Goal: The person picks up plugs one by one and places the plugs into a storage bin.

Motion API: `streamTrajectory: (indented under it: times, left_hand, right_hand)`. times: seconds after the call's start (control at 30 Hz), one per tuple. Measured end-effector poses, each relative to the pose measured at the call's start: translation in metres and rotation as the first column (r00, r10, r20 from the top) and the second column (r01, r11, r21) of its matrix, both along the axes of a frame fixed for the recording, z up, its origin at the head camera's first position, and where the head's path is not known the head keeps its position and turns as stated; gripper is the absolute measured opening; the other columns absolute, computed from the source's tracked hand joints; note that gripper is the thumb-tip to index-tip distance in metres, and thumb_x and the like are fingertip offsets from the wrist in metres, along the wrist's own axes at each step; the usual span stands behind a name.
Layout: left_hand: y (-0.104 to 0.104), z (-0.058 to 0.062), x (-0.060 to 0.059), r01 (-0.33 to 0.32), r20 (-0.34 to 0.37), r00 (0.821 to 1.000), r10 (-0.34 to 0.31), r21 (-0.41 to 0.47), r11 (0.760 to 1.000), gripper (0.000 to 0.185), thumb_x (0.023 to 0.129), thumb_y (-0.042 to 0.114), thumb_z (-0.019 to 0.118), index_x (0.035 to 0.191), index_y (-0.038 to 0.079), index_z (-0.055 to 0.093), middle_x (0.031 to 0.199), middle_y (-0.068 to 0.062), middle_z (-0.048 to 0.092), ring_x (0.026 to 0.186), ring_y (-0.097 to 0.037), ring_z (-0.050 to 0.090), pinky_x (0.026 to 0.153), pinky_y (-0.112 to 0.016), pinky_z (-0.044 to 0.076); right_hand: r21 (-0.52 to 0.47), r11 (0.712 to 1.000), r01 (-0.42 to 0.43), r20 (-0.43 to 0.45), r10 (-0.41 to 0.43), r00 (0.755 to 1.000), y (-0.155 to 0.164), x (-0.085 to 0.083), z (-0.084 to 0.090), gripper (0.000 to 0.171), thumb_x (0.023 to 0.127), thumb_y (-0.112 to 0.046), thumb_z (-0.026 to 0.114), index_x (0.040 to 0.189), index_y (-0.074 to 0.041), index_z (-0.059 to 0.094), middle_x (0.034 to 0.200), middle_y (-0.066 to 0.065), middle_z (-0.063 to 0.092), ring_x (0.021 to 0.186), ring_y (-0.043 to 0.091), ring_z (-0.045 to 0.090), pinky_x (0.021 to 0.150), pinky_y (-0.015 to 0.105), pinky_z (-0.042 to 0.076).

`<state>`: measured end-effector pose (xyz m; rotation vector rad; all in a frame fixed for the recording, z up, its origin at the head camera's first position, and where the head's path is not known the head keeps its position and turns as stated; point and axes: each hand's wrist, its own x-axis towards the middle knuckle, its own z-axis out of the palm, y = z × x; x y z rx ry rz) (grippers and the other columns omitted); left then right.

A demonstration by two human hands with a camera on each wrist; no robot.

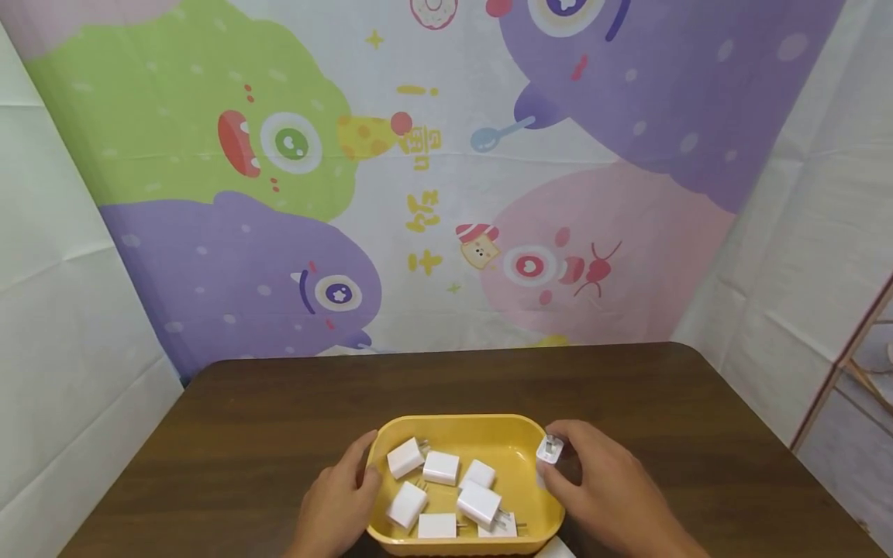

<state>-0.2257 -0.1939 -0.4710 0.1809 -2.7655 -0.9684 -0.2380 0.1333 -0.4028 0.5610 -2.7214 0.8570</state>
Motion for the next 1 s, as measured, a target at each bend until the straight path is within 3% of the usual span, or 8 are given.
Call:
streamTrajectory:
  times: [0.23,0.43,0.57,0.8,1.0]
  left_hand:
    - [-0.001,0.002,-0.001,0.005,-0.015,1.000,-0.005,-0.002,1.000,0.049,0.094,0.027,0.057,0.142,0.021,0.055,0.099,-0.007,0.074,0.083,-0.025,0.069,0.071,-0.051,0.050]
    - [0.000,0.002,0.001,0.008,-0.010,1.000,-0.008,-0.001,1.000,0.049,0.094,0.027,0.057,0.143,0.020,0.055,0.102,-0.008,0.074,0.086,-0.028,0.070,0.073,-0.054,0.049]
    - [0.000,0.000,0.001,0.006,-0.021,1.000,-0.006,0.000,1.000,0.049,0.094,0.027,0.057,0.142,0.020,0.055,0.103,-0.008,0.074,0.087,-0.029,0.070,0.073,-0.054,0.049]
    - [-0.001,-0.001,0.002,0.002,-0.033,0.999,-0.002,0.001,1.000,0.048,0.094,0.026,0.057,0.142,0.021,0.056,0.098,-0.007,0.074,0.082,-0.025,0.069,0.071,-0.051,0.049]
    - [0.000,-0.001,0.001,0.001,-0.023,1.000,-0.001,-0.002,1.000,0.049,0.094,0.028,0.056,0.143,0.021,0.055,0.099,-0.007,0.074,0.083,-0.025,0.069,0.071,-0.052,0.049]
  right_hand:
    - [0.157,0.987,0.019,0.014,-0.021,1.000,-0.007,-0.010,0.001,0.039,0.085,-0.031,0.080,0.119,-0.020,0.065,0.107,-0.013,0.063,0.089,0.003,0.059,0.077,0.033,0.054]
    - [0.230,0.973,-0.019,0.028,0.013,1.000,-0.011,-0.019,0.003,0.039,0.085,-0.034,0.079,0.118,-0.019,0.065,0.096,-0.016,0.058,0.082,0.007,0.055,0.071,0.029,0.050]
    - [0.258,0.965,-0.057,0.026,0.052,0.998,-0.015,-0.025,0.003,0.039,0.084,-0.032,0.079,0.118,-0.018,0.066,0.094,-0.017,0.057,0.080,0.005,0.054,0.070,0.028,0.049]
    - [0.345,0.928,-0.142,0.008,0.149,0.989,-0.022,-0.040,-0.001,0.038,0.085,-0.034,0.077,0.118,-0.017,0.068,0.105,-0.013,0.063,0.082,0.004,0.056,0.077,0.034,0.053]
    - [0.413,0.884,-0.217,-0.096,0.279,0.955,-0.027,-0.049,-0.004,0.035,0.084,-0.031,0.078,0.113,-0.016,0.069,0.090,-0.013,0.060,0.069,0.001,0.051,0.061,0.028,0.049]
